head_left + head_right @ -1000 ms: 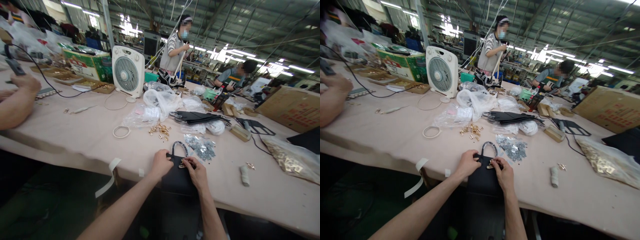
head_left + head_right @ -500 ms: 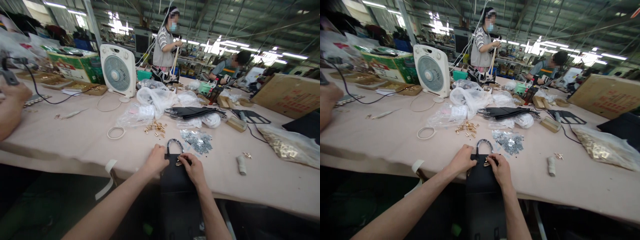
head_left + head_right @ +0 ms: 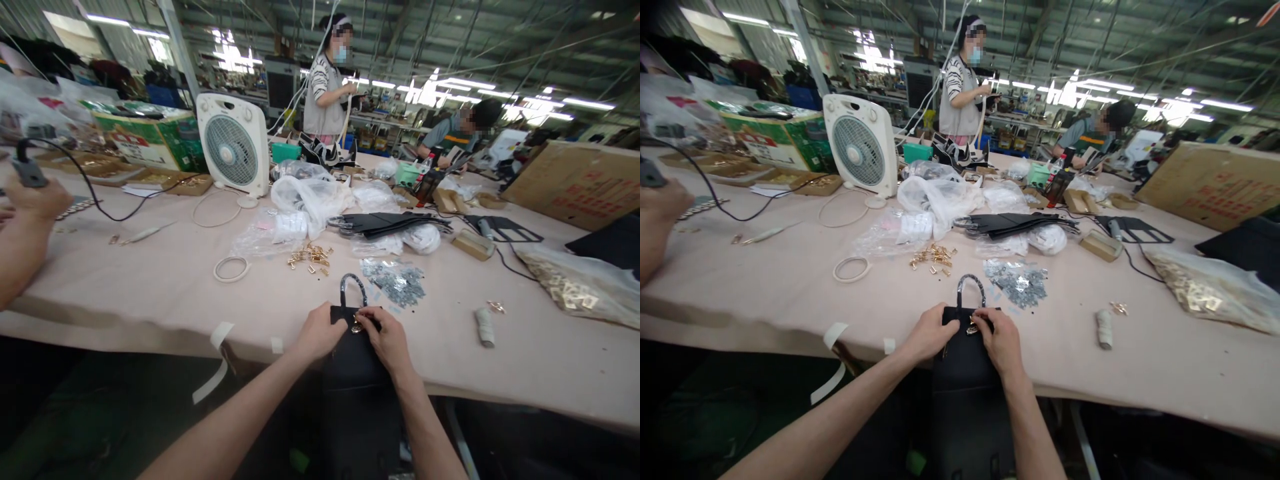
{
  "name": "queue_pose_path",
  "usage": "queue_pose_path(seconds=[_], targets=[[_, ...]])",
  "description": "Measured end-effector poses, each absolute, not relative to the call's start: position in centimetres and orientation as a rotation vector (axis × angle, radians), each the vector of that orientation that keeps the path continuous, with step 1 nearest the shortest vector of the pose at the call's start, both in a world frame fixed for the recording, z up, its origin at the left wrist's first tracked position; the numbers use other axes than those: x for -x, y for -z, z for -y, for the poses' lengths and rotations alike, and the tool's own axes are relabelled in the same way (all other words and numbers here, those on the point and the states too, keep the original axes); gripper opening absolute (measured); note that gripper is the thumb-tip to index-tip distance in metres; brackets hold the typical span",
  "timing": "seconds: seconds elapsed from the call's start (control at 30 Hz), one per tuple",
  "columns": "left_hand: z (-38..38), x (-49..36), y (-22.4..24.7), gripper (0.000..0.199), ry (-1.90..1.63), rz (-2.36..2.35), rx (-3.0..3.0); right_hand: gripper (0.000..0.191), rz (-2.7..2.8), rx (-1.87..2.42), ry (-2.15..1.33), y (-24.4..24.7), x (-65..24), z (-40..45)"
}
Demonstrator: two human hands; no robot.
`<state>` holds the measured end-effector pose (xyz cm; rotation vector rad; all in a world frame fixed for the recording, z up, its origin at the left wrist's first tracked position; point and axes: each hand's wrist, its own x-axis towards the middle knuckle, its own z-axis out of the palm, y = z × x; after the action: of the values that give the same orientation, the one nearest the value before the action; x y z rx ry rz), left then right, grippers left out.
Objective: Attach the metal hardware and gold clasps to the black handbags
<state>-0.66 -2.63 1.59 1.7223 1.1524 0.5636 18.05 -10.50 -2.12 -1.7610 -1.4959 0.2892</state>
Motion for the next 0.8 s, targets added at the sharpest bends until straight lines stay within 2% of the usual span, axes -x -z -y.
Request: queue_pose_path(seconds=[0.1, 0.33, 0.8], targets=[[2.9, 0.1, -0.3, 0.008, -0.686, -1.119, -1.585, 0.021, 1.494, 1.761, -0.230, 2.1, -18.1, 10.7], [1.8, -0.5, 1.7, 0.010, -0.711, -1.068, -1.430, 0.031, 1.565, 1.754, -0.228, 2.2, -18.7, 11.4], [1.2, 0.2, 0.8, 0.009, -0.712, -0.930, -1.282, 0.018, 1.803, 1.850, -0.318, 0.1, -19.4, 10.1]])
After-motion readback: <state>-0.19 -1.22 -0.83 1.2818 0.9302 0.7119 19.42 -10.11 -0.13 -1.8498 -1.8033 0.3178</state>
